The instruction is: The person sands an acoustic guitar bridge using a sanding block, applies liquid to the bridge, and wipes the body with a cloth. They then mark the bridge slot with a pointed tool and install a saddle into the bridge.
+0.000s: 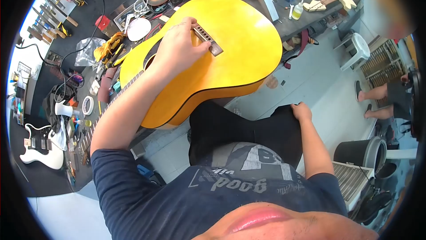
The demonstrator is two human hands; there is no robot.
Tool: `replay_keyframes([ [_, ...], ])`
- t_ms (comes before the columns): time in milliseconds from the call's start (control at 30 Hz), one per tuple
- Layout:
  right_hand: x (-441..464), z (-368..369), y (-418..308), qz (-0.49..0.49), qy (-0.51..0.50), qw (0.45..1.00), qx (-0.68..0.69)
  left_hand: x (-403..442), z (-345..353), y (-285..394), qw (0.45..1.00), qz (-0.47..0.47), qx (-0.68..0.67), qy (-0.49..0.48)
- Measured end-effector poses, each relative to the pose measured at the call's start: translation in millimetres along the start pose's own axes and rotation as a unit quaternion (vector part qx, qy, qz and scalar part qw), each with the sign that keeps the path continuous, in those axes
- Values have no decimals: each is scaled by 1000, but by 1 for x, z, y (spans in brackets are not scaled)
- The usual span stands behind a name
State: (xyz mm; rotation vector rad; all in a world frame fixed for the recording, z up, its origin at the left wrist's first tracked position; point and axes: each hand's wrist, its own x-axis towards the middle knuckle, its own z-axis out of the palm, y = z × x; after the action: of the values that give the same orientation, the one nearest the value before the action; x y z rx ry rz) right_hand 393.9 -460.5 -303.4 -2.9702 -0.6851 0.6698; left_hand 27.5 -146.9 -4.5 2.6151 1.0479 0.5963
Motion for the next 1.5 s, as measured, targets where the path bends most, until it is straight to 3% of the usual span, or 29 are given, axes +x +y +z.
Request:
replay_keyframes([
  [233,9,0,-9,-12,-9,1000,-12,3,1,7,997,-31,-32,57],
  [333,8,1,-14,-13,-17,1000,-7,6,-1,2,983,-6,-147,113],
  [367,8,-1,-14,-10,-25,1000,-4,8,-2,-3,974,52,-186,119],
  [467,4,-10,-18,-4,-43,999,-8,13,0,-16,863,178,-471,43],
  [600,7,-6,-18,-5,-27,1000,-6,10,-6,-13,801,187,-569,11],
  [1500,4,-8,-22,-7,-28,1000,-7,2,-13,-15,774,185,-605,-22],
])
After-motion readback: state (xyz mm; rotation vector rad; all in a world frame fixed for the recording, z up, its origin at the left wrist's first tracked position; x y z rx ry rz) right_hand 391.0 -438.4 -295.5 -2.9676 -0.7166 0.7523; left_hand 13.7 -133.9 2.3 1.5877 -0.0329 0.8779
